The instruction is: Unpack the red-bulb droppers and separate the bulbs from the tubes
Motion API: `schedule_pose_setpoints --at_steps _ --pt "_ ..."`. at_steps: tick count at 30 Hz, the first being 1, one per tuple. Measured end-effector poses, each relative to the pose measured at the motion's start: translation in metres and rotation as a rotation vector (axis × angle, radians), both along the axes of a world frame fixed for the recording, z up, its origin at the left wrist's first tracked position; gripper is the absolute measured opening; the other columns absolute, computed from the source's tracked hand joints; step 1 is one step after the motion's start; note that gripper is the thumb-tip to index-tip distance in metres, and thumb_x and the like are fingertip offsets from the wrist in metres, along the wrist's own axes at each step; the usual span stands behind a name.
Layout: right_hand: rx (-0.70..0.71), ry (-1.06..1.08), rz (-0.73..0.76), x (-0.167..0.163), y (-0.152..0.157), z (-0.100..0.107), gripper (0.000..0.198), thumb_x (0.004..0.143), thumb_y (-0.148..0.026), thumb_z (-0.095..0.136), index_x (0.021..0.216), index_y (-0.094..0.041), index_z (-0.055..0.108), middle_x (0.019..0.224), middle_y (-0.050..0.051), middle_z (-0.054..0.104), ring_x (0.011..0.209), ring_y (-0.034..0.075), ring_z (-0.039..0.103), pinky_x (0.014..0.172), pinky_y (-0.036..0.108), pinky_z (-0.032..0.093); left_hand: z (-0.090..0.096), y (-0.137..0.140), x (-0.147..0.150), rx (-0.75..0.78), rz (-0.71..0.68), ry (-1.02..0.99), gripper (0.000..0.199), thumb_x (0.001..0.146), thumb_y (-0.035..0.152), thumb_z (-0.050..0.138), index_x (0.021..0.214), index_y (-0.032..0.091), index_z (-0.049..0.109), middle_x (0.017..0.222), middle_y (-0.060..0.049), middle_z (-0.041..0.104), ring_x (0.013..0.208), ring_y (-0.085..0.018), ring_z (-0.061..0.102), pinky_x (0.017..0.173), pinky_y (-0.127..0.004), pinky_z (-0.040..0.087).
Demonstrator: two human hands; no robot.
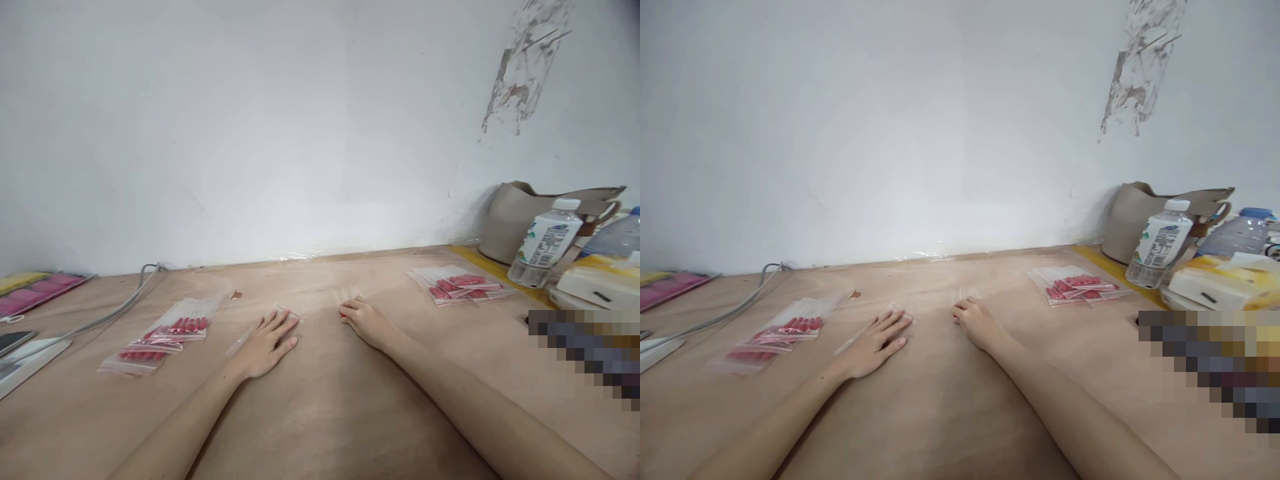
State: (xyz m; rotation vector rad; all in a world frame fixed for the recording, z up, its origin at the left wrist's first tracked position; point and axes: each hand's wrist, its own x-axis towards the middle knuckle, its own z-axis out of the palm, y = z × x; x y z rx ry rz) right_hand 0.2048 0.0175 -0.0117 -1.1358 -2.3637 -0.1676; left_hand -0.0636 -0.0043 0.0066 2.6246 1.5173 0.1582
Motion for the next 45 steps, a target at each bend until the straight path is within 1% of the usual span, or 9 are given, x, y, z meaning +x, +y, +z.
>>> schedule_pose_setpoints --at_steps 5,8,11,13,16,20,24,33,45 --pt "0.027 0.005 -0.05 0.001 -0.009 0.005 0.016 0.084 -0.027 0.05 0.089 -0.019 0.063 0.095 0.007 0.061 0.089 0.021 0.05 0.078 0.034 0.035 -0.003 0.001 -0.004 0.094 0.304 0.015 0.055 0.086 0.056 0.02 0.129 0.027 0.037 0.14 -0.007 0.03 0.128 -0.032 0.023 0.099 -0.05 0.022" --pt "0.037 0.158 -0.167 0.011 -0.011 0.008 0.021 0.084 -0.033 0.047 0.088 -0.022 0.064 0.097 0.006 0.061 0.093 0.022 0.049 0.083 0.038 0.032 0.004 0.002 -0.013 0.209 0.356 0.017 0.049 0.088 0.049 0.024 0.123 0.023 0.044 0.131 -0.01 0.04 0.121 -0.031 0.035 0.095 -0.049 0.029" --pt "-0.051 0.365 -0.289 0.028 -0.006 0.007 0.025 0.084 -0.032 0.044 0.087 -0.02 0.065 0.092 0.007 0.062 0.093 0.021 0.05 0.085 0.037 0.033 0.016 0.002 -0.014 0.415 0.387 -0.035 0.043 0.087 0.043 0.03 0.116 0.017 0.049 0.124 -0.013 0.045 0.119 -0.03 0.036 0.094 -0.048 0.029" --pt "-0.103 0.427 -0.326 0.041 -0.001 0.004 0.027 0.084 -0.034 0.043 0.089 -0.018 0.064 0.09 0.008 0.062 0.09 0.021 0.053 0.083 0.035 0.037 0.023 0.0 -0.006 0.477 0.32 -0.124 0.038 0.086 0.041 0.035 0.108 0.015 0.053 0.118 -0.013 0.05 0.114 -0.027 0.04 0.095 -0.043 0.031" --pt "-0.202 0.427 -0.31 0.056 0.002 0.0 0.039 0.076 -0.047 0.051 0.101 -0.018 0.061 0.095 0.008 0.062 0.089 0.021 0.055 0.078 0.033 0.04 0.023 -0.003 0.024 0.331 0.149 -0.28 0.033 0.085 0.04 0.039 0.099 0.016 0.057 0.106 -0.009 0.056 0.103 -0.022 0.05 0.093 -0.035 0.036" --pt "-0.375 0.366 -0.294 0.061 0.0 -0.001 0.068 0.061 -0.061 0.06 0.112 -0.017 0.055 0.104 0.01 0.059 0.096 0.025 0.053 0.08 0.035 0.039 0.006 0.006 0.073 0.131 -0.004 -0.328 0.053 0.079 0.048 0.047 0.122 0.018 0.044 0.122 -0.009 0.049 0.114 -0.025 0.042 0.095 -0.038 0.034" --pt "-0.386 0.265 -0.313 0.056 -0.001 0.001 0.061 0.059 -0.06 0.062 0.104 -0.019 0.06 0.094 0.007 0.062 0.09 0.025 0.055 0.076 0.035 0.038 -0.008 0.024 0.101 0.028 -0.056 -0.34 0.07 0.078 0.052 0.045 0.133 0.013 0.029 0.133 -0.014 0.038 0.122 -0.029 0.033 0.098 -0.042 0.029" --pt "-0.377 0.282 -0.245 0.035 0.008 -0.001 0.042 0.066 -0.054 0.06 0.09 -0.02 0.063 0.084 0.004 0.062 0.082 0.022 0.055 0.069 0.031 0.037 -0.006 0.034 0.1 0.038 -0.165 -0.35 0.058 0.082 0.044 0.044 0.131 0.016 0.033 0.129 -0.01 0.045 0.118 -0.024 0.04 0.097 -0.038 0.032" --pt "-0.367 0.323 -0.26 0.028 0.004 -0.004 0.051 0.065 -0.054 0.061 0.102 -0.019 0.061 0.089 0.006 0.063 0.086 0.023 0.056 0.075 0.033 0.038 -0.012 0.025 0.099 0.132 -0.194 -0.387 0.039 0.086 0.038 0.041 0.12 0.021 0.048 0.121 -0.006 0.051 0.113 -0.021 0.044 0.098 -0.036 0.033"
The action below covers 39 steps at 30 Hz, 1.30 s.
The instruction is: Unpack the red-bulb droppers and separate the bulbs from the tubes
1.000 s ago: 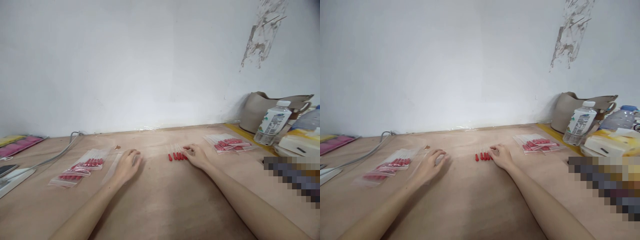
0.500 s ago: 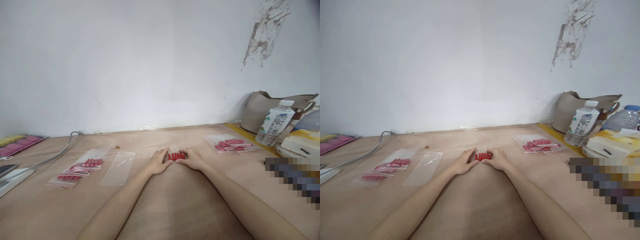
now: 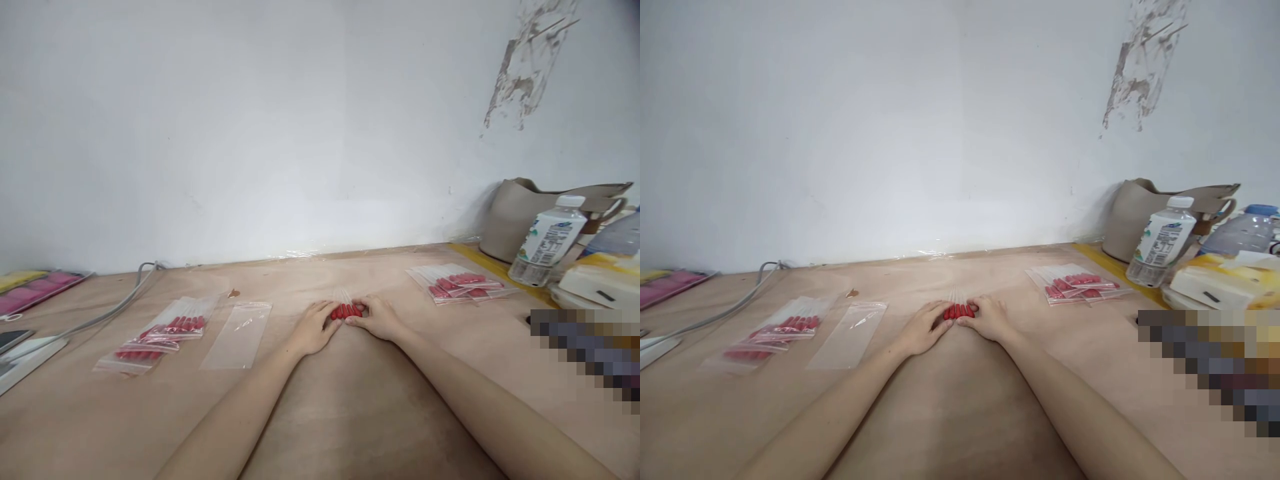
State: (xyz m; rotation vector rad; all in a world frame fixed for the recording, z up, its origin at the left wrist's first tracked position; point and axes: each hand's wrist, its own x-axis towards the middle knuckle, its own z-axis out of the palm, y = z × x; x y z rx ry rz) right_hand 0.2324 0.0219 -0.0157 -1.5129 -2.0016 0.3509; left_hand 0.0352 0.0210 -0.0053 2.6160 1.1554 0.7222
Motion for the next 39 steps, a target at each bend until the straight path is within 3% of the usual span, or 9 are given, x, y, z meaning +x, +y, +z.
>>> schedule_pose_setpoints --at_steps 8,13,18,22,25,29,32,35,39 --pt "0.005 0.003 0.004 -0.001 0.003 0.0 0.045 0.065 -0.051 0.062 0.098 -0.021 0.062 0.088 0.004 0.063 0.086 0.022 0.056 0.078 0.035 0.037 -0.005 -0.002 -0.001 0.015 0.035 -0.004 0.039 0.086 0.038 0.04 0.119 0.021 0.05 0.124 -0.007 0.05 0.117 -0.022 0.042 0.099 -0.039 0.032" --pt "0.015 0.01 -0.001 -0.001 0.002 -0.001 0.053 0.061 -0.055 0.064 0.1 -0.02 0.06 0.089 0.005 0.062 0.086 0.022 0.055 0.075 0.032 0.039 -0.002 -0.004 -0.002 0.027 0.04 -0.014 0.041 0.085 0.036 0.042 0.123 0.02 0.044 0.121 -0.006 0.052 0.11 -0.02 0.047 0.096 -0.034 0.037" --pt "0.069 0.032 -0.032 0.001 -0.001 -0.004 0.062 0.059 -0.056 0.065 0.105 -0.015 0.056 0.092 0.008 0.06 0.087 0.022 0.054 0.075 0.032 0.039 -0.001 -0.008 -0.004 0.054 0.112 -0.034 0.041 0.084 0.034 0.043 0.122 0.017 0.044 0.121 -0.009 0.049 0.114 -0.022 0.043 0.097 -0.037 0.034" --pt "0.172 0.054 -0.038 0.001 -0.006 -0.004 0.062 0.059 -0.054 0.066 0.107 -0.016 0.055 0.099 0.009 0.056 0.094 0.023 0.051 0.081 0.033 0.039 -0.001 -0.022 -0.012 0.162 0.164 -0.02 0.035 0.084 0.033 0.043 0.115 0.016 0.05 0.117 -0.01 0.051 0.116 -0.024 0.039 0.1 -0.039 0.031" --pt "0.295 0.04 -0.008 -0.002 -0.012 -0.001 0.045 0.069 -0.047 0.061 0.103 -0.018 0.057 0.095 0.008 0.056 0.094 0.022 0.05 0.083 0.035 0.038 0.007 -0.034 -0.033 0.225 0.189 0.065 0.035 0.085 0.035 0.042 0.114 0.019 0.051 0.119 -0.009 0.05 0.113 -0.023 0.042 0.097 -0.039 0.033" --pt "0.422 -0.015 0.101 -0.009 -0.022 0.003 0.022 0.077 -0.035 0.055 0.092 -0.02 0.061 0.087 0.007 0.056 0.085 0.02 0.05 0.08 0.034 0.038 0.02 -0.036 -0.083 0.172 0.335 0.203 0.042 0.087 0.042 0.034 0.118 0.018 0.05 0.125 -0.01 0.047 0.116 -0.024 0.041 0.099 -0.041 0.03" --pt "0.496 -0.018 0.143 -0.015 -0.029 0.002 0.017 0.08 -0.029 0.051 0.09 -0.021 0.062 0.086 0.007 0.055 0.083 0.019 0.051 0.077 0.034 0.039 0.019 -0.029 -0.12 0.004 0.409 0.337 0.054 0.086 0.052 0.027 0.131 0.023 0.035 0.139 -0.008 0.03 0.129 -0.026 0.023 0.103 -0.045 0.018" --pt "0.547 -0.035 0.199 -0.017 -0.035 -0.001 0.014 0.081 -0.025 0.049 0.087 -0.02 0.061 0.084 0.007 0.055 0.079 0.018 0.051 0.072 0.032 0.04 0.014 -0.024 -0.142 -0.163 0.504 0.421 0.062 0.084 0.059 0.022 0.136 0.025 0.024 0.143 -0.008 0.019 0.131 -0.027 0.016 0.103 -0.047 0.013" --pt "0.546 -0.055 0.23 -0.012 -0.041 -0.005 0.013 0.082 -0.022 0.047 0.084 -0.019 0.06 0.081 0.005 0.054 0.077 0.017 0.051 0.07 0.031 0.042 0.014 -0.02 -0.153 -0.117 0.558 0.391 0.058 0.085 0.057 0.021 0.134 0.026 0.029 0.142 -0.005 0.024 0.13 -0.025 0.02 0.103 -0.043 0.018"
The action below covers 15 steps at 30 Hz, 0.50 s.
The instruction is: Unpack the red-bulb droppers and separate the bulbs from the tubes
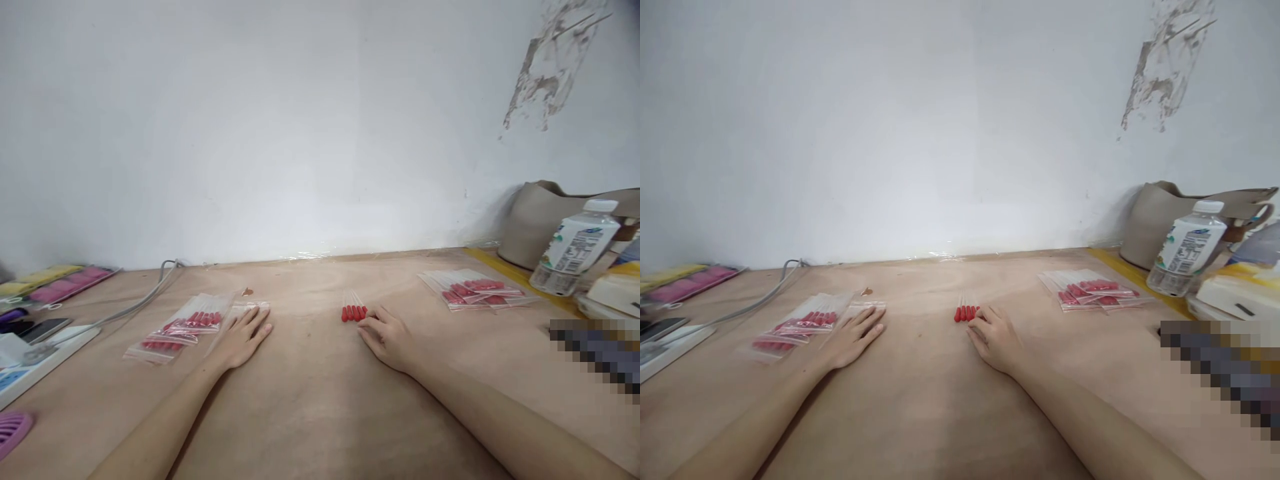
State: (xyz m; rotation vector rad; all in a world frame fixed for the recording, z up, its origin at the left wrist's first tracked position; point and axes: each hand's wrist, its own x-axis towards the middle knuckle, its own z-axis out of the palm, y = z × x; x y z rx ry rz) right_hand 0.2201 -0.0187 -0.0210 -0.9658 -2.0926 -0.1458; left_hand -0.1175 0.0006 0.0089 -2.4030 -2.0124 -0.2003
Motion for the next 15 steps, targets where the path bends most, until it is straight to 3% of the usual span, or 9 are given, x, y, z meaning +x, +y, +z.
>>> schedule_pose_setpoints --at_steps 5,7,9,13,15 --pt "-0.031 0.016 0.024 0.004 -0.001 0.0 0.012 0.081 -0.02 0.047 0.083 -0.02 0.059 0.082 0.005 0.053 0.075 0.016 0.051 0.068 0.031 0.043 0.019 0.012 -0.026 0.208 0.07 0.026 0.043 0.088 0.038 0.026 0.122 0.021 0.046 0.132 -0.004 0.042 0.123 -0.022 0.034 0.101 -0.037 0.026" --pt "-0.034 0.027 0.027 0.004 0.0 0.0 0.012 0.081 -0.02 0.047 0.082 -0.02 0.059 0.081 0.005 0.053 0.075 0.016 0.051 0.067 0.031 0.043 0.026 0.016 -0.047 0.182 0.136 0.035 0.039 0.085 0.03 0.032 0.111 0.014 0.056 0.123 -0.012 0.05 0.116 -0.028 0.042 0.096 -0.042 0.03" --pt "-0.034 0.033 0.031 0.004 0.0 0.001 0.012 0.081 -0.02 0.047 0.082 -0.02 0.059 0.081 0.005 0.053 0.074 0.016 0.052 0.067 0.03 0.043 0.032 0.019 -0.072 0.134 0.14 0.033 0.035 0.077 0.026 0.046 0.107 0.015 0.059 0.119 -0.011 0.053 0.114 -0.032 0.043 0.093 -0.044 0.033" --pt "-0.025 0.029 0.026 0.003 0.0 0.002 0.012 0.081 -0.021 0.048 0.082 -0.021 0.06 0.081 0.005 0.054 0.074 0.016 0.053 0.067 0.03 0.044 0.032 0.021 -0.115 -0.048 0.041 -0.082 0.045 0.062 0.032 0.061 0.105 0.021 0.06 0.114 -0.003 0.058 0.103 -0.027 0.053 0.085 -0.033 0.042" --pt "-0.017 0.027 0.015 0.003 0.0 0.002 0.012 0.08 -0.02 0.048 0.083 -0.02 0.06 0.08 0.005 0.054 0.074 0.016 0.053 0.067 0.03 0.044 0.029 0.022 -0.126 -0.092 0.045 -0.187 0.039 0.062 0.036 0.059 0.099 0.023 0.064 0.101 -0.003 0.064 0.088 -0.025 0.059 0.07 -0.029 0.048"
